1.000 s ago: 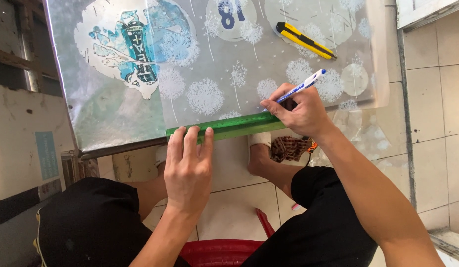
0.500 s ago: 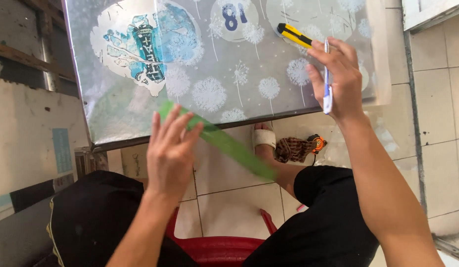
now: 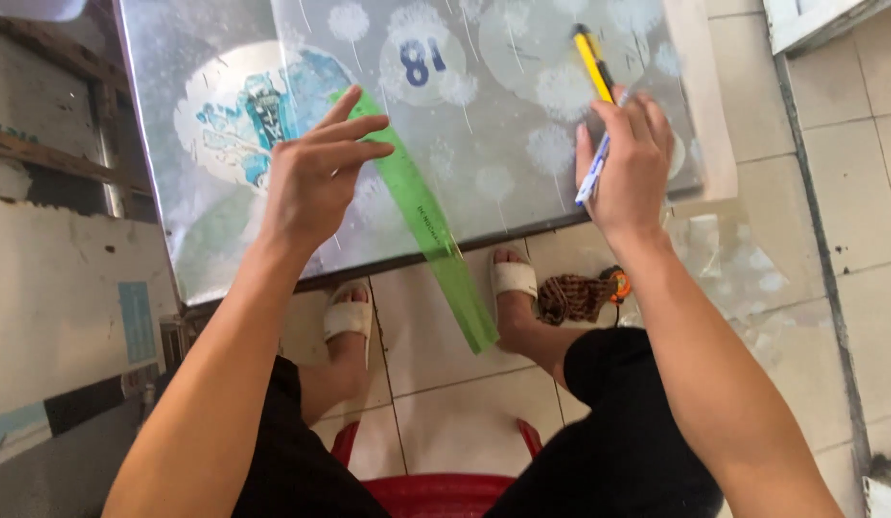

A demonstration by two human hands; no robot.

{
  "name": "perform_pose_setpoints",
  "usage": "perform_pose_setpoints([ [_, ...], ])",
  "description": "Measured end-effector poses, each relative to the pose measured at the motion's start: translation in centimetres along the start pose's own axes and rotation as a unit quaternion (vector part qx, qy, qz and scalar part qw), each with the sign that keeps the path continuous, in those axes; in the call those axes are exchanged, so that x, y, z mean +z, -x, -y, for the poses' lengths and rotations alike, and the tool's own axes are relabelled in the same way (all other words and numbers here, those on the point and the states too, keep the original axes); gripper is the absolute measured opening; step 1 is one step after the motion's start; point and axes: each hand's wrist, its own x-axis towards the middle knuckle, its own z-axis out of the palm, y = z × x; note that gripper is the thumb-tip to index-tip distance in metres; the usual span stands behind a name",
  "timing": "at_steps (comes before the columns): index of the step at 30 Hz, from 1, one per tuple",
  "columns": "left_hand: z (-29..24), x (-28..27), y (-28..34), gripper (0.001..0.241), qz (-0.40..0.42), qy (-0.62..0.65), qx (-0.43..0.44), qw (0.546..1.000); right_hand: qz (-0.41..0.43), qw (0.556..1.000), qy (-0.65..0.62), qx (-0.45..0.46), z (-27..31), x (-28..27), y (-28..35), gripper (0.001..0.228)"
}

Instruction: The person uses a green ruler and a pen to mark lines on a decorative film, then uses a utility knife to cut the film along the ruler.

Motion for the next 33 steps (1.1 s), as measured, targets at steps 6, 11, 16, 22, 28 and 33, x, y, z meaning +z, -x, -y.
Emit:
perform_pose_setpoints([
  [6,4.4,3.1,-1.9,0.025,0.052,-0.079,-0.037,0.995,0.021,0.988,-0.114,-0.102,3.8,-0.1,-2.4,0.027],
  [11,4.9,2.6,0.5,0.032,0.059,-0.098,0.006,0.993,0.131,0.978,-0.145,-0.070,4.4,1.6,-1.5,0.033],
  [16,5.5,2.2,3.5,0.040,0.005,-0.134,0.011,0.991,0.096,0.987,-0.105,-0.071,5.4,2.9,1.4,0.034],
  [22,3.7,1.0,1.0,0.041,0.063,-0.111,-0.039,0.991,0.109,0.986,-0.107,-0.073,5.5,2.0,1.7,0.036],
  [28,5.2,1.5,-5.2,0.056,0.160,-0.151,0.027,0.975,0.141,0.974,-0.140,-0.107,5.6,1.2,-1.1,0.030],
  [33,7.0,3.1,-8.9,0.069,0.188,-0.187,0.010,0.964,0.157,0.971,-0.136,-0.117,5.5,1.0,-0.8,0.036],
])
